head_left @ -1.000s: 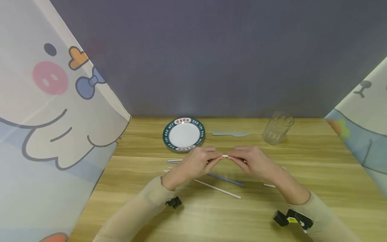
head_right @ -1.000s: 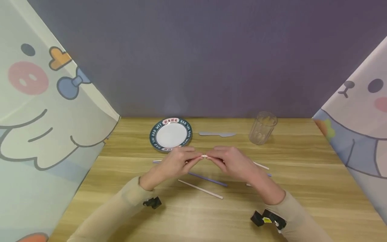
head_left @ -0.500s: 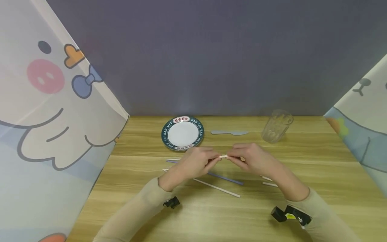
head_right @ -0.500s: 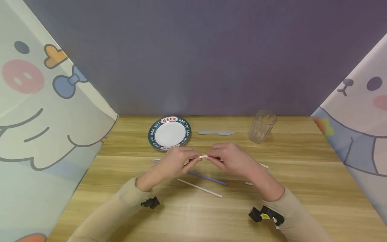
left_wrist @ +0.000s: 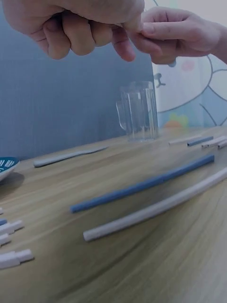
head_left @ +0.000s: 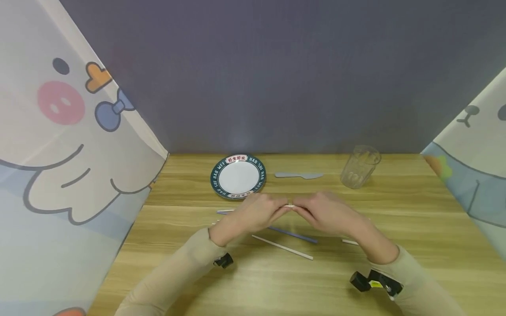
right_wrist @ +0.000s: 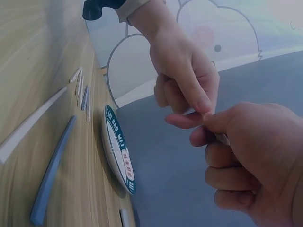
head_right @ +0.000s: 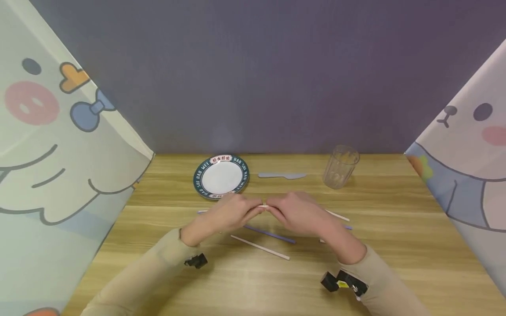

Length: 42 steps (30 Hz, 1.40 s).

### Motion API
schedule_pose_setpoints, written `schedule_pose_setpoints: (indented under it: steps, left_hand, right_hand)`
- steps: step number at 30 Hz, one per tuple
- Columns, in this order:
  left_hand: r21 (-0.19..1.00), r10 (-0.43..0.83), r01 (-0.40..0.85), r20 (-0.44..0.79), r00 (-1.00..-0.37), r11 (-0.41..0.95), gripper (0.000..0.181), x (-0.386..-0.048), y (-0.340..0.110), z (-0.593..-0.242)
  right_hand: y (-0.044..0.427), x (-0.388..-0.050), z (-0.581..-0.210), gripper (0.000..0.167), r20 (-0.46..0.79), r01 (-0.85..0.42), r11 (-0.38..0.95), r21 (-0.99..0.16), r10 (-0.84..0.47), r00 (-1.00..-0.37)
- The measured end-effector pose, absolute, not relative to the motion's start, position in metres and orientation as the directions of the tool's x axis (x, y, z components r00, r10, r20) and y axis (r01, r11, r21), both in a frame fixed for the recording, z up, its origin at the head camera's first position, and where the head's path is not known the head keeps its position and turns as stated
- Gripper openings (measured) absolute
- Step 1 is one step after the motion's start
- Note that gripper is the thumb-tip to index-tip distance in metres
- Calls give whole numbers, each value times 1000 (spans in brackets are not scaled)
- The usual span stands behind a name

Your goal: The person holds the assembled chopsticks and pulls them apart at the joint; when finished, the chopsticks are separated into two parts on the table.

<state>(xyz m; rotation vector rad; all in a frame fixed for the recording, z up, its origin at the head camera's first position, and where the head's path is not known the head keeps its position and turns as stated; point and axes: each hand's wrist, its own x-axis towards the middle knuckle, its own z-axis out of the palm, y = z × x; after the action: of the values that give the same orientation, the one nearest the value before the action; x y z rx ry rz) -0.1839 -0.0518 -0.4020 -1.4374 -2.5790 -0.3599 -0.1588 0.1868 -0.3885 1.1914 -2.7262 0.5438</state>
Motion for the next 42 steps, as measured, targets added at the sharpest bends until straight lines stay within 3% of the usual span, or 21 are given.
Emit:
schedule_pose_setpoints:
  steps: [11, 21, 26, 37, 42]
  left_hand:
    - [143, 841, 891, 295, -454, 431, 30, -181, -48, -405]
    - [26, 828, 890, 353, -435, 456, 26, -178, -51, -406]
    - [-4, 823, 877, 349, -449, 480, 27, -176, -54, -403]
    - [-148, 783, 778, 265, -563, 610, 37, -178, -45, -389]
    - [-95, 791, 794, 209, -575, 601, 39, -180, -44, -389]
  right_hand:
    - [202, -164, -393, 28, 224, -765, 511, -391, -754, -618]
    - [200, -160, -391, 25, 252, -779, 498, -381, -755, -605]
    - [198, -159, -389, 26, 248, -780, 500, -376, -756, -605]
    - [192, -161, -385, 27, 300, -780, 567, -266, -720, -626]
    - [194, -159, -385, 21, 307, -784, 541, -306, -723, -619]
